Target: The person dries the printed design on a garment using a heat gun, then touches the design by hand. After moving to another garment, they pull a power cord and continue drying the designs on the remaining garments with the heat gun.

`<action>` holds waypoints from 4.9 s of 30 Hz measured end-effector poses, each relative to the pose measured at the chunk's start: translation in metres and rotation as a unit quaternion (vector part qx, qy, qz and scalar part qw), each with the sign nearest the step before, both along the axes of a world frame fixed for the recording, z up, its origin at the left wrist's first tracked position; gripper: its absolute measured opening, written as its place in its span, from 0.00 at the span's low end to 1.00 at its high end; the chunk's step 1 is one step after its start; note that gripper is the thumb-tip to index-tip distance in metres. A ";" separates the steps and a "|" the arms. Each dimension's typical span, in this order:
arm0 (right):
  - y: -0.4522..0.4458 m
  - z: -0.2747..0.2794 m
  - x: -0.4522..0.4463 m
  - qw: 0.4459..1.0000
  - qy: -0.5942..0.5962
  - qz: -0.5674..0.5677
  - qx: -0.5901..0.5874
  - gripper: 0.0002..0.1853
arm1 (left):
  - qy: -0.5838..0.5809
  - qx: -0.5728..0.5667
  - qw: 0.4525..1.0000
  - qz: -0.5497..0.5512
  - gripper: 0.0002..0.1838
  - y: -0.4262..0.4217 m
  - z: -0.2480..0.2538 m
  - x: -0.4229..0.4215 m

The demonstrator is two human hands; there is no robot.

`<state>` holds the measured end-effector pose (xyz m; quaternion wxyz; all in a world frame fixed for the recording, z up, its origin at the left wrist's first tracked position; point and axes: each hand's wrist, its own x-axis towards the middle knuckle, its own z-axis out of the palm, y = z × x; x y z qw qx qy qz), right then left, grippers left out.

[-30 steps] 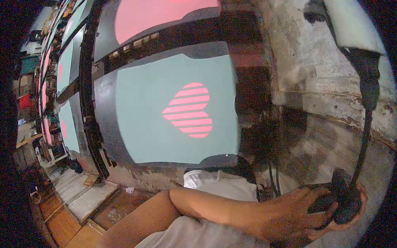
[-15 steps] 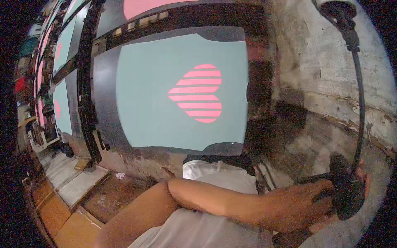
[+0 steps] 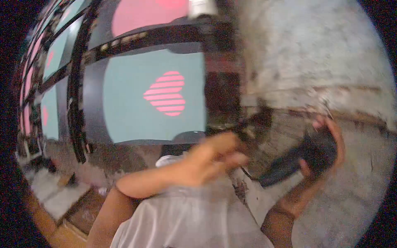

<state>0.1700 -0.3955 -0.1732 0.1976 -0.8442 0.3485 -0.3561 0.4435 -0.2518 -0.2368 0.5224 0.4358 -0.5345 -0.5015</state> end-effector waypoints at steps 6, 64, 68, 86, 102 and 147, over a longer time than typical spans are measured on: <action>-0.006 0.041 0.022 0.991 0.096 0.090 0.001 0.50 | 0.029 0.150 0.988 -0.011 0.16 -0.011 0.015 0.014; -0.053 -0.015 0.128 0.908 0.281 0.187 0.247 0.42 | -0.560 0.111 0.796 0.200 0.55 -0.027 -0.178 0.138; -0.044 -0.014 0.134 0.922 0.249 0.178 0.238 0.41 | -0.592 0.129 0.778 0.166 0.57 -0.023 -0.192 0.137; -0.038 -0.008 0.127 0.939 0.218 0.230 0.132 0.42 | 0.617 -0.074 0.760 0.191 0.63 0.008 -0.026 0.179; -0.036 -0.014 0.117 0.948 0.207 0.218 0.107 0.41 | 0.639 -0.019 0.747 0.181 0.73 0.006 -0.003 0.159; -0.039 -0.017 0.113 0.955 0.162 0.229 0.091 0.40 | 0.565 -0.153 0.782 0.212 0.62 0.024 -0.009 0.187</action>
